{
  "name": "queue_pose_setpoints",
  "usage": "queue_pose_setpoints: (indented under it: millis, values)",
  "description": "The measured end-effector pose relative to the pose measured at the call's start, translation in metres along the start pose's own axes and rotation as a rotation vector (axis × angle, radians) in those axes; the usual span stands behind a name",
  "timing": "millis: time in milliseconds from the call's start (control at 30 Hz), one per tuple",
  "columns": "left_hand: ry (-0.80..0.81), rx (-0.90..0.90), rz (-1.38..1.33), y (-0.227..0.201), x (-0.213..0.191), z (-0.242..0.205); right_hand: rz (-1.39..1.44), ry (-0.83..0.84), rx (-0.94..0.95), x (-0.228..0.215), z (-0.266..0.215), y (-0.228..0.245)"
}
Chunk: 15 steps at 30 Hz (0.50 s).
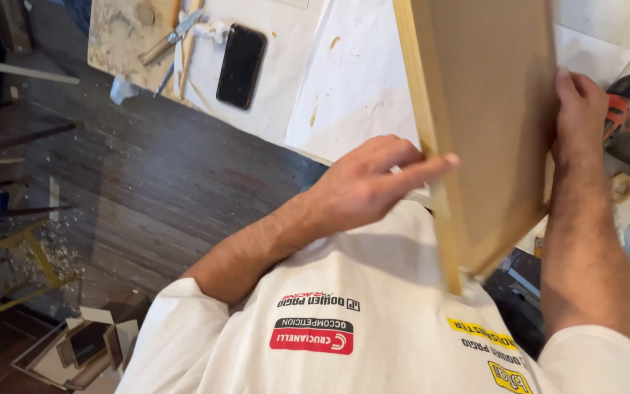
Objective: Using a power drill to attach metal clips to the back of a wooden picture frame to secure the backing and glass.
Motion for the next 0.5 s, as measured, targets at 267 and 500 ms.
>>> queue_pose_setpoints:
  millis: [267,500]
  values:
    - [-0.202,0.299,0.437,-0.104,-0.044,0.038,0.199,0.552,0.209,0.098,-0.038,0.042]
    - [-0.250,0.236,0.457,-0.118,-0.027,0.037,-0.090,0.886,0.165,0.138,-0.075,0.098]
Point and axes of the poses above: each hand's wrist, its own z-axis towards the middle knuckle, its own x-axis out of the palm, y = z × x, the point moved 7 cm from there along z, towards the middle knuckle, and after that the axes turned 2 degrees about y, right-handed, at the moved point
